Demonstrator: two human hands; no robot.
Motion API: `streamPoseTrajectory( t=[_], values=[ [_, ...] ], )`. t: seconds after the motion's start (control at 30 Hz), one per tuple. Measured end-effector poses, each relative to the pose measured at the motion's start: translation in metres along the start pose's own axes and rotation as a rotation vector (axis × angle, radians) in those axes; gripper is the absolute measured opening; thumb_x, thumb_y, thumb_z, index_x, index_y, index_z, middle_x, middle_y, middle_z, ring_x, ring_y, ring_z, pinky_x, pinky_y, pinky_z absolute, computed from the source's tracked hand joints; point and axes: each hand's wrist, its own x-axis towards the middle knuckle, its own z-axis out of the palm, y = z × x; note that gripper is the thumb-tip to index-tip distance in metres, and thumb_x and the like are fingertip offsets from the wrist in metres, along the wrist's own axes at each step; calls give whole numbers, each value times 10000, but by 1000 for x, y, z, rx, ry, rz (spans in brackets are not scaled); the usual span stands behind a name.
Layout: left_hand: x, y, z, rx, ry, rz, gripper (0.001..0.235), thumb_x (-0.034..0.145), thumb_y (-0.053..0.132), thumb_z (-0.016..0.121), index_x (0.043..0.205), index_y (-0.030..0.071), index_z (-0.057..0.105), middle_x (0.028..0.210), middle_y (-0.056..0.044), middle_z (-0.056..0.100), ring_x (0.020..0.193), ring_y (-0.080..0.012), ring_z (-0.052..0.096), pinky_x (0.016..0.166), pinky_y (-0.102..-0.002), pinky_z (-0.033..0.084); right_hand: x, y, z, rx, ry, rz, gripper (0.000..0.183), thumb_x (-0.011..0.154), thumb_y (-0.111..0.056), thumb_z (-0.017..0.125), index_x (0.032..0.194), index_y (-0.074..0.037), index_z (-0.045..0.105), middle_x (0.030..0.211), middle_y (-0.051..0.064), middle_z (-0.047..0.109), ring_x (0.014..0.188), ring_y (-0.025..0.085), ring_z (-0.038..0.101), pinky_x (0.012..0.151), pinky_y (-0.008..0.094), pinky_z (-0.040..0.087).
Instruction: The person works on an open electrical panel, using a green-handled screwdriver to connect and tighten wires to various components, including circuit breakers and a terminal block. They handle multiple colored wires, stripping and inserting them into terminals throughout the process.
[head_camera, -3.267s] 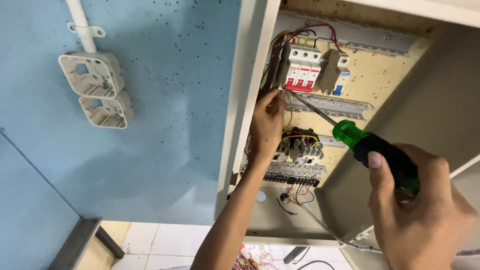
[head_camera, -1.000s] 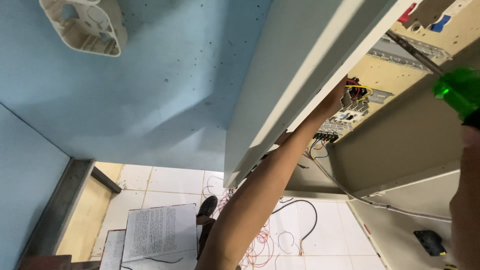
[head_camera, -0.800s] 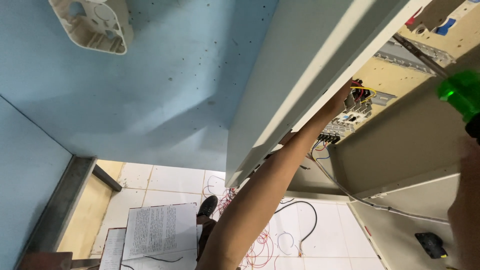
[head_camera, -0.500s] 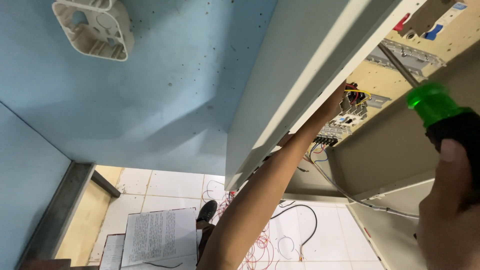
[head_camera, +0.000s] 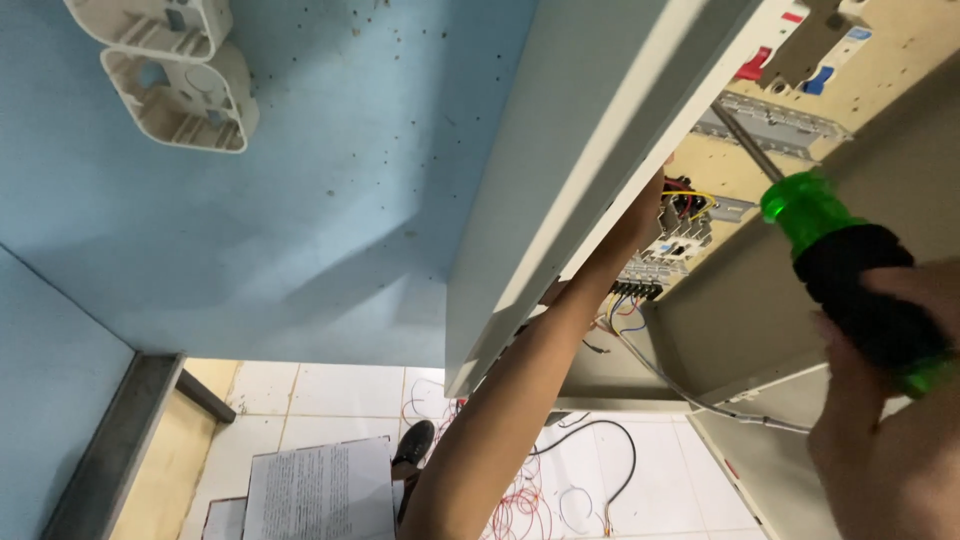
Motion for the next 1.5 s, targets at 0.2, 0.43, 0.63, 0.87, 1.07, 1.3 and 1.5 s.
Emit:
streamPoseTrajectory(
  t=[0.2, 0.43, 0.63, 0.87, 1.07, 1.3, 1.5],
  values=[
    [17, -8, 4, -13, -7, 139, 363, 1022, 344, 515, 1017, 39, 712, 652, -28, 611, 495, -105, 499, 440, -290, 401, -7, 8, 9, -399, 117, 157, 299, 1431, -185, 686, 1516, 101, 687, 1117, 233, 639, 814, 401, 600, 721, 465, 460],
    [59, 8, 35, -22, -76, 319, 400, 1018, 359, 531, 969, 19, 737, 596, -22, 599, 432, -91, 461, 410, -277, 392, 5, -27, 6, -478, 301, -11, 338, 1315, -291, 679, 1461, 0, 770, 1417, 247, 735, 1160, 416, 750, 872, 480, 576],
    [6, 114, 32, 347, -173, 178, 458, 1086, 442, 307, 1063, 136, 648, 671, 15, 552, 406, -90, 392, 353, -261, 331, 20, -36, -6, -694, 90, 349, 541, 1029, -568, 616, 1399, -173, 610, 1263, 85, 584, 750, 318, 708, 442, 488, 547],
    [1, 115, 26, 333, -189, 84, 551, 1057, 391, 327, 1508, 119, 490, 1052, -2, 679, 639, -62, 583, 672, -258, 436, 12, -24, 3, -492, 100, 190, 433, 1084, -458, 521, 1309, -94, 589, 1075, 102, 519, 803, 313, 624, 445, 516, 485],
    [8, 108, 28, 326, -200, 176, 498, 1058, 351, 339, 1430, 91, 542, 1115, -22, 681, 608, -64, 606, 457, -198, 362, 17, -31, -9, -236, 108, 5, 446, 985, -249, 697, 1395, -128, 570, 1303, 172, 479, 980, 263, 656, 610, 447, 611],
    [2, 120, 29, 479, -170, 311, 387, 1074, 292, 390, 1305, 75, 611, 1087, -45, 741, 562, -70, 660, 440, -194, 521, 31, -42, -17, -153, 50, 180, 564, 953, -249, 704, 1442, -72, 486, 1177, 211, 409, 850, 431, 624, 424, 571, 555],
    [9, 108, 21, 512, -174, 481, 592, 1052, 495, 357, 1302, 27, 619, 970, -51, 757, 533, -81, 654, 395, -204, 384, 26, -25, 7, -659, 266, 16, 534, 1105, -490, 467, 1340, -39, 631, 925, 75, 496, 620, 154, 522, 304, 312, 403]
  ],
)
